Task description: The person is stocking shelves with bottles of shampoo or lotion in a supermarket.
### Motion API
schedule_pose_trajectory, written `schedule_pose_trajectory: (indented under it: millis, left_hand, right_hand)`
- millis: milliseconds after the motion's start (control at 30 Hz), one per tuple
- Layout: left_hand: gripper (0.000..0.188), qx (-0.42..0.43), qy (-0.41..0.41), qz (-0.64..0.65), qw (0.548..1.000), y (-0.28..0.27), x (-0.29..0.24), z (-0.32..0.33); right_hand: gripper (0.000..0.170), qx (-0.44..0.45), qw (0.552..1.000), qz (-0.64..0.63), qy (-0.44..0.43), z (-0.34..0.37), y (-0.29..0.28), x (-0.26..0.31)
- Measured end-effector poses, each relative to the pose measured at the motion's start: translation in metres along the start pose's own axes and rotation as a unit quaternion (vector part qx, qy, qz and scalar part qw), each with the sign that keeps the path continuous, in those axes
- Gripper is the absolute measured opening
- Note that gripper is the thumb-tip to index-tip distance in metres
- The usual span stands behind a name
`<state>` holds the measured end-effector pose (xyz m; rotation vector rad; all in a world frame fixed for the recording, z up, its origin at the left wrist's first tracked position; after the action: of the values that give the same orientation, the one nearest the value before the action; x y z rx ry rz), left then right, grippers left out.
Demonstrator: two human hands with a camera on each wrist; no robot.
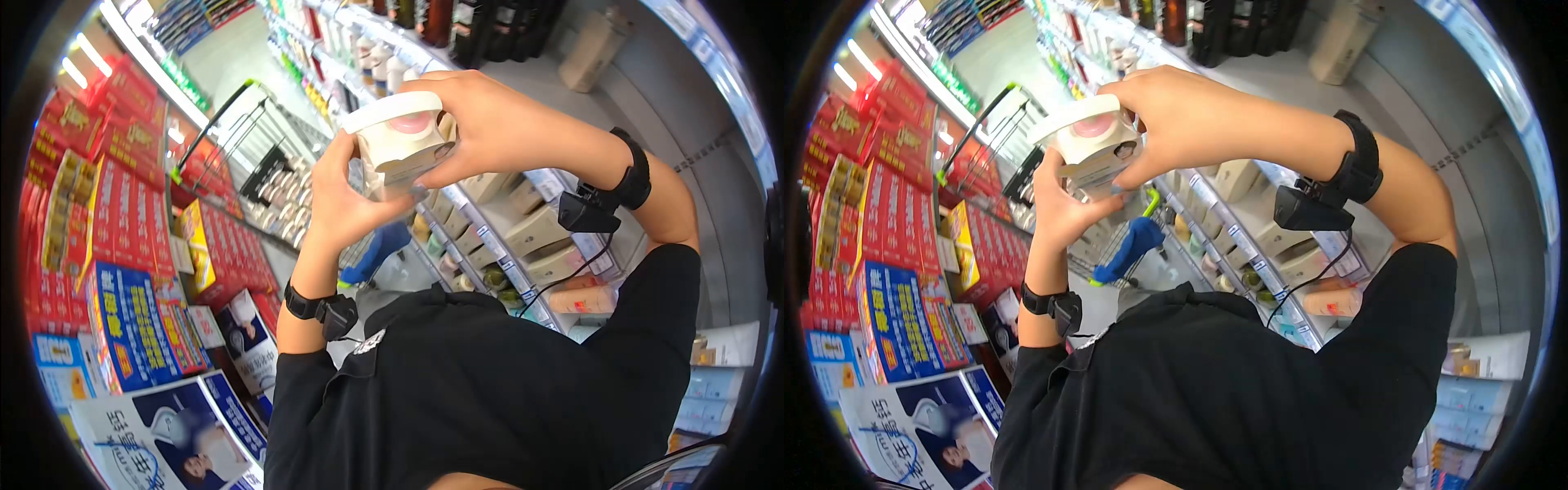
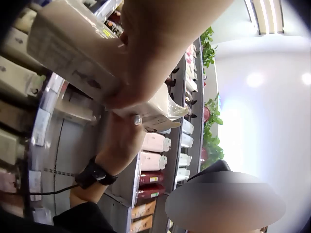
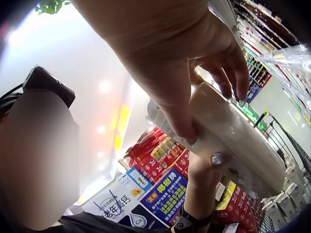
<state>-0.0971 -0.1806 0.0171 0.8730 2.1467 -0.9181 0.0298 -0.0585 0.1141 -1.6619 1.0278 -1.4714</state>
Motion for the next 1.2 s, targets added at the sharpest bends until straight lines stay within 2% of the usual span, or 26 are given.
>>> schedule_pose_trajectory:
  millis: [67, 100, 200, 233, 333, 367, 467, 500, 533, 600, 667, 700, 733, 800, 900, 1000, 1033, 1133, 1200]
  left_hand:
    - [0.059, -0.025, -0.002, -0.071, 0.997, -0.011, 0.004, 0.006]
    - [0.061, -0.033, -0.012, -0.067, 0.997, -0.016, 0.016, 0.011]
    - [0.063, -0.039, -0.071, -0.082, 0.993, -0.033, 0.047, 0.026]
    - [0.064, -0.033, -0.096, -0.103, 0.99, -0.038, 0.065, 0.034]
    - [0.062, -0.021, -0.136, -0.147, 0.98, -0.047, 0.105, 0.055]
    - [0.06, -0.021, -0.174, -0.12, 0.977, -0.048, 0.118, 0.063]
    - [0.058, -0.018, -0.231, -0.061, 0.971, -0.047, 0.178, 0.097]
    - [0.059, -0.052, -0.276, -0.049, 0.959, -0.042, 0.203, 0.116]
    - [0.064, -0.082, -0.323, 0.058, 0.941, -0.034, 0.225, 0.134]
    - [0.07, -0.141, -0.334, 0.216, 0.907, -0.014, 0.258, 0.168]
    - [0.071, -0.185, -0.395, 0.249, 0.865, 0.0, 0.272, 0.191]
    - [0.068, -0.201, -0.408, 0.306, 0.836, 0.003, 0.27, 0.196]
    - [0.056, -0.183, -0.492, 0.311, 0.792, 0.006, 0.272, 0.203]
    - [0.06, -0.188, -0.491, 0.374, 0.764, 0.019, 0.291, 0.223]
    - [0.067, -0.208, -0.565, 0.457, 0.655, 0.025, 0.301, 0.236]
    - [0.077, -0.229, -0.631, 0.462, 0.58, 0.014, 0.295, 0.224]
    - [0.086, -0.23, -0.622, 0.499, 0.557, 0.018, 0.306, 0.231]
    - [0.096, -0.237, -0.661, 0.487, 0.519, 0.014, 0.316, 0.23]
    - [0.093, -0.232, -0.677, 0.491, 0.496, 0.021, 0.335, 0.247]
  right_hand:
    - [0.054, 0.02, 0.999, -0.007, -0.035, -0.02, 0.015, -0.007]
    - [0.051, 0.004, 0.998, 0.014, -0.053, -0.03, 0.024, -0.012]
    - [0.049, 0.042, 0.998, -0.047, -0.015, -0.064, 0.055, -0.03]
    - [0.046, 0.037, 0.998, -0.05, -0.032, -0.075, 0.067, -0.036]
    - [0.05, 0.083, 0.996, -0.018, -0.002, -0.106, 0.112, -0.053]
    - [0.055, 0.074, 0.997, 0.022, -0.016, -0.116, 0.135, -0.068]
    - [0.058, 0.134, 0.99, 0.034, 0.007, -0.139, 0.186, -0.087]
    - [0.058, 0.155, 0.987, 0.037, 0.018, -0.145, 0.208, -0.096]
    - [0.057, 0.173, 0.984, 0.042, 0.026, -0.151, 0.229, -0.107]
    - [0.053, 0.181, 0.982, 0.045, 0.001, -0.156, 0.265, -0.121]
    - [0.054, 0.201, 0.979, 0.028, -0.015, -0.16, 0.303, -0.138]
    - [0.054, 0.212, 0.977, 0.027, 0.0, -0.16, 0.319, -0.142]
    - [0.055, 0.222, 0.974, 0.029, 0.016, -0.161, 0.333, -0.145]
    - [0.059, 0.236, 0.971, 0.016, 0.032, -0.165, 0.364, -0.158]
    - [0.061, 0.245, 0.968, 0.002, 0.051, -0.168, 0.412, -0.174]
    - [0.061, 0.237, 0.97, 0.008, 0.052, -0.176, 0.446, -0.186]
    - [0.061, 0.242, 0.968, 0.005, 0.059, -0.179, 0.455, -0.188]
    - [0.059, 0.244, 0.967, -0.001, 0.073, -0.183, 0.48, -0.194]
    - [0.059, 0.251, 0.965, -0.012, 0.072, -0.187, 0.491, -0.198]
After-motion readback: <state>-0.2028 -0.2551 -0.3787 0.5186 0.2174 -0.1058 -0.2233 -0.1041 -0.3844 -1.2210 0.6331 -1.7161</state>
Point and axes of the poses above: each hand's wrist, its own z-axis away from the middle knuckle, its own y-axis out of the palm, x = y × z, the point moved 2 cm from there along -z, towards the middle knuckle, and after that the axes turned 5 degrees about x, right-handed, at the moved point
